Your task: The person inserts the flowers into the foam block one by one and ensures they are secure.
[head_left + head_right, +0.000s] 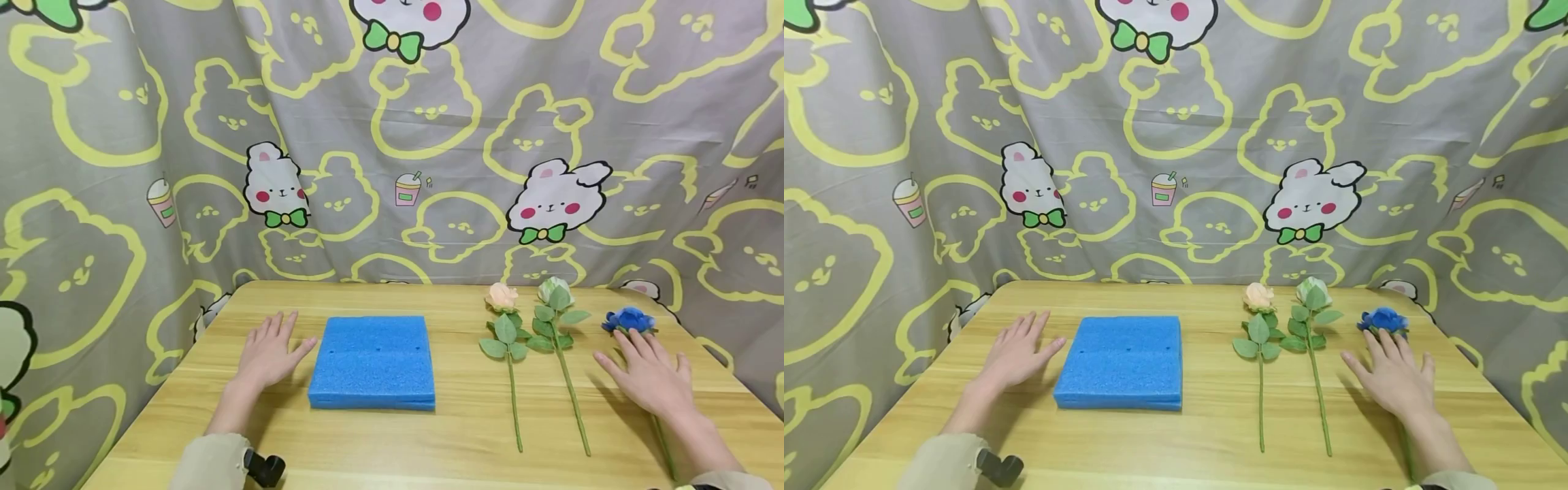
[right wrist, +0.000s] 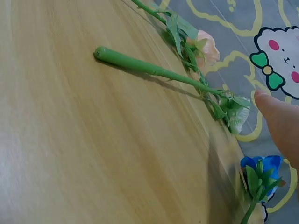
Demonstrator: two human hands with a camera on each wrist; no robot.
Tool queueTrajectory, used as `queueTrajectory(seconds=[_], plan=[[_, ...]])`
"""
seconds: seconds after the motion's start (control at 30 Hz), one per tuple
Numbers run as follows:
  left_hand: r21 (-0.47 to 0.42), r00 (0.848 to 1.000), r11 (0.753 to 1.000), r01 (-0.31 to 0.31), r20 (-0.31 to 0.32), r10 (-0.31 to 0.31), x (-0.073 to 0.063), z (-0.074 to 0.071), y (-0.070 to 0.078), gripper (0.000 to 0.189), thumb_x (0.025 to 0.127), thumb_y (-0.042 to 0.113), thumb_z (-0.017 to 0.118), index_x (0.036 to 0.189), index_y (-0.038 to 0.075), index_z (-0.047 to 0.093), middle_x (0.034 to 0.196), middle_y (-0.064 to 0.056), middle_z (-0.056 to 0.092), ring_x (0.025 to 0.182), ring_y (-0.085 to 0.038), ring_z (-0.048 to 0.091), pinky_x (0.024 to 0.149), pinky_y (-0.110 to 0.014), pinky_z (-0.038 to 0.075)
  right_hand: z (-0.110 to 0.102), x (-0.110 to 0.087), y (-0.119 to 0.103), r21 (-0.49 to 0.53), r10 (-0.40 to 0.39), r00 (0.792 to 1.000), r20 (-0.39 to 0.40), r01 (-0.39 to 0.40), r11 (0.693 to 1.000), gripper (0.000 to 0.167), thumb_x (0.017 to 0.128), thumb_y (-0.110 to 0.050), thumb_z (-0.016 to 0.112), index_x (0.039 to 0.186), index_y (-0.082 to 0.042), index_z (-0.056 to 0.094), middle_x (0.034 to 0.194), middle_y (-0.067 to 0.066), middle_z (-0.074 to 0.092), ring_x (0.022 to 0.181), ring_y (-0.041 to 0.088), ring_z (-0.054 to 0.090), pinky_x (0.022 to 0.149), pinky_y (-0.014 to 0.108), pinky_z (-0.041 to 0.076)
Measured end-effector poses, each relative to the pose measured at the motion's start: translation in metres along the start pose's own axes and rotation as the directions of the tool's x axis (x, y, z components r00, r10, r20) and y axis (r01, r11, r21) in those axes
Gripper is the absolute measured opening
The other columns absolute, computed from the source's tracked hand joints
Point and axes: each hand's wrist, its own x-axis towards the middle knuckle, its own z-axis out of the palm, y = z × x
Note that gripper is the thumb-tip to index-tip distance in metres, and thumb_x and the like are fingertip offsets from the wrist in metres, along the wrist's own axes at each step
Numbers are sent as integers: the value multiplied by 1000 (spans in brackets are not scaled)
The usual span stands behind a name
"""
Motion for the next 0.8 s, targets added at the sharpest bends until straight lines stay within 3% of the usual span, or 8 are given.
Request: queueTrajectory(seconds=[0.17, 0.33, 0.53, 0.8], plan=[[-59, 1000, 998, -12, 13, 13, 0, 1, 3, 84, 91, 62, 34, 148, 2, 15, 148, -30, 15, 133, -49, 10, 105, -63, 6, -4, 0, -7, 7, -5, 1000, -10, 5, 1000, 80, 92, -59, 36, 145, 0, 22, 144, 32, 20, 126, 55, 15, 89, 76, 2], [-210, 999, 977, -23, 36, 31, -1, 1, 7, 89, 90, 58, 43, 147, -3, 11, 147, -30, 15, 133, -49, 11, 105, -62, 8, -7, 0, -21, 64, -34, 998, -61, 37, 997, 79, 91, -56, 43, 141, 4, 29, 139, 34, 27, 120, 57, 23, 86, 75, 14], [-409, 992, 912, 28, 126, 25, -3, 0, 13, 99, 88, 52, 54, 144, -10, 2, 148, -31, 5, 134, -48, 8, 107, -57, 12, -12, 0, -37, 223, -35, 998, -50, 45, 974, 78, 92, -47, 50, 137, 12, 28, 133, 40, 31, 116, 59, 28, 85, 71, 24], [-567, 985, 817, 101, 174, -1, -8, 1, 19, 100, 85, 40, 65, 146, -6, 1, 148, -29, 17, 131, -46, 23, 103, -57, 26, -16, -2, -55, 439, 57, 998, -21, -42, 897, 72, 93, -44, 51, 136, 11, 34, 130, 34, 42, 113, 52, 41, 84, 56, 38]])
